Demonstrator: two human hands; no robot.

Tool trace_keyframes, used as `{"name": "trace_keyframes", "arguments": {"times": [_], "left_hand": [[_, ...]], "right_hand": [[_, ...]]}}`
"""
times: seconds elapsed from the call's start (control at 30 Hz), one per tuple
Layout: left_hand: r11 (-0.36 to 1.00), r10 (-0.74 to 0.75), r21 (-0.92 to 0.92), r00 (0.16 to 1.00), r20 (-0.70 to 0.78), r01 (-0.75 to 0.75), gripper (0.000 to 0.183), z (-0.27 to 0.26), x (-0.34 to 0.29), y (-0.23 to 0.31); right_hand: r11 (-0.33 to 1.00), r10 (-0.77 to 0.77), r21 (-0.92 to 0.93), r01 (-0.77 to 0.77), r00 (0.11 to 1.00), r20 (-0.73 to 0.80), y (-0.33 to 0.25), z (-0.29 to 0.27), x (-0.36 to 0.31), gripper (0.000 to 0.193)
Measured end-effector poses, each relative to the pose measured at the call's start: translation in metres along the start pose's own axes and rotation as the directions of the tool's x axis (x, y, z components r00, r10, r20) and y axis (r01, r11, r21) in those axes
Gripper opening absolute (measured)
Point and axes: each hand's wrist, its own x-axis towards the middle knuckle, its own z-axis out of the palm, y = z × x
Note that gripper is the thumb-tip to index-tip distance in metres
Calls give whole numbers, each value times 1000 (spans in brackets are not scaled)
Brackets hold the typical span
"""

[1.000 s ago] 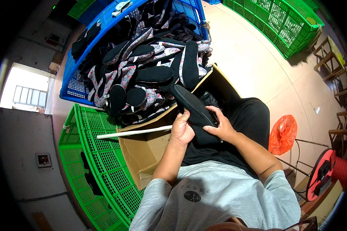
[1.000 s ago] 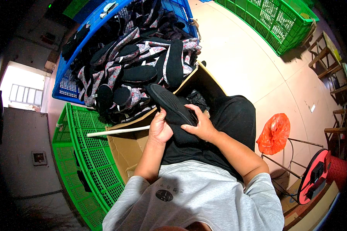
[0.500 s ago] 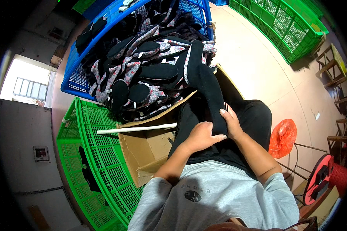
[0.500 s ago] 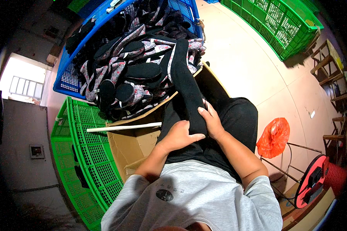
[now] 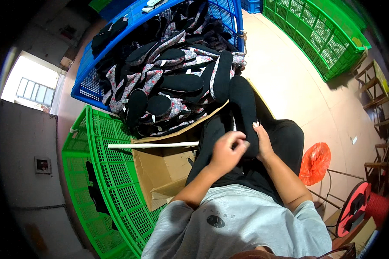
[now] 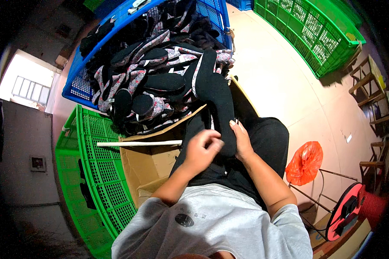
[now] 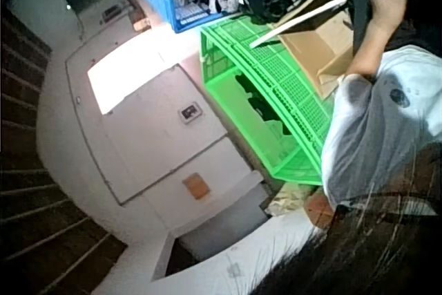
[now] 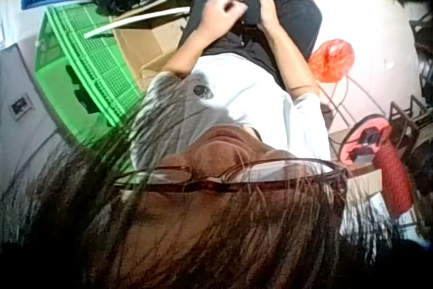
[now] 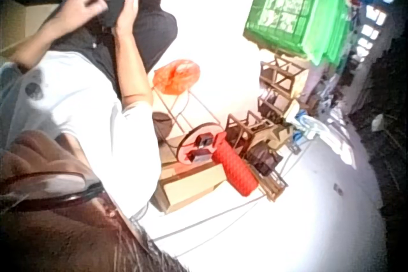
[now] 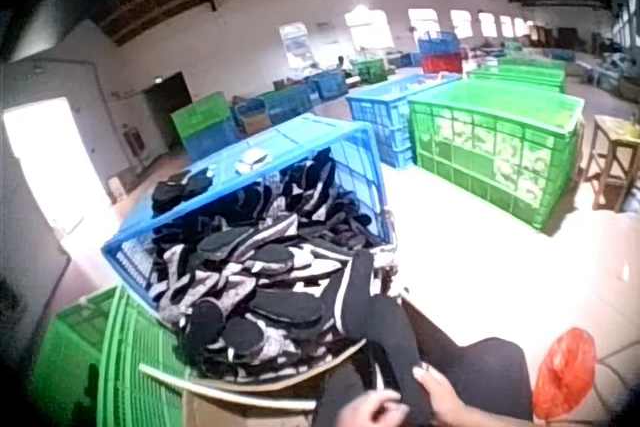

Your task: The person sits on the floor and hand-sews the upper fabric to the sole of a slipper using a needle and thread. They repeatedly pull the thread through the fabric, adjust the slipper, and trim excess thread with scissors before placing the finished item into a green crate.

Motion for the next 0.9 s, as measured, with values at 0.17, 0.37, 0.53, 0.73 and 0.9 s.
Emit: {"name": "trace_keyframes", "arguments": {"times": [0.17, 0.37, 0.53, 0.73, 0.9], "left_hand": [[988, 2, -139, 899, -437, -70, 35, -67, 21, -27], [961, -146, -225, 985, 93, 163, 46, -141, -2, -12], [988, -52, 156, 949, 311, 3, 41, -162, -20, 3], [932, -352, 32, 878, 325, 362, 31, -181, -40, -17], [776, -471, -511, 879, -81, 369, 31, -207, -61, -17]], "right_hand": [[960, 280, -49, -276, 949, 144, -17, -3, -4, 58], [840, 476, -471, -269, 781, 404, 14, -42, -3, 58], [823, 524, -512, -246, 677, 517, 30, -82, 20, 59], [792, 602, -368, -487, 719, 346, 19, -17, -4, 55], [774, 524, -443, -453, 850, 46, 5, 25, -9, 39]]}}
